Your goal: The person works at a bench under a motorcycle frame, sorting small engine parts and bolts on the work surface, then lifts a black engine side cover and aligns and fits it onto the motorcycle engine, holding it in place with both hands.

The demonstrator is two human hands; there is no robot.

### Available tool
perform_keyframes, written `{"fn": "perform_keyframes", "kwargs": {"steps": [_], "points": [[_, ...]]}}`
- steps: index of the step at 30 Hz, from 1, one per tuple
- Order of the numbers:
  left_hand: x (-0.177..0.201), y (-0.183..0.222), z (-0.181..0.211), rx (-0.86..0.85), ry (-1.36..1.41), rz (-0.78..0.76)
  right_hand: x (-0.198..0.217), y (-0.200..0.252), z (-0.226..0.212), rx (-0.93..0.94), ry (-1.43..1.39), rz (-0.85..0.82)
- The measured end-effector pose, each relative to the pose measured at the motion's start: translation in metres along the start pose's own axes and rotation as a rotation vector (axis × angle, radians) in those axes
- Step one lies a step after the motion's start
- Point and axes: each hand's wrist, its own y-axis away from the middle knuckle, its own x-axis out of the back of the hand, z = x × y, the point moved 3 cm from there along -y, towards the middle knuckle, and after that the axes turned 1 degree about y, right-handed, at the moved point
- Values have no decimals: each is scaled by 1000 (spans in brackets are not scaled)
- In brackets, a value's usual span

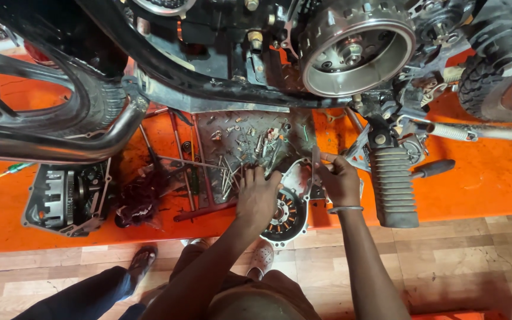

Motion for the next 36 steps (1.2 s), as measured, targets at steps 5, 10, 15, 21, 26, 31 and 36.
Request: {"fn": "perform_keyframes", "kwargs": {"steps": [5,10,15,21,26,31,36], "points": [[6,2,2,-2,10,-15,-2,0,4,-9,-54,38],[6,2,1,-26,-2,-7,-4,-5,1,41,7,59],[8,-1,3,-24,-13,-19,1,-12,1,74,91,25],[4,-1,2,-19,-23,-27,3,-10,3,-10,63,23],[3,-3,2,-33,-58,-41,0,-17,-3,100,-23,-32],[2,-2,3,-1,-51,-83,6,-18,3,62,68,-43],[3,0,0,-28,-40,-9,5,-24,11,37,88,-9]]}}
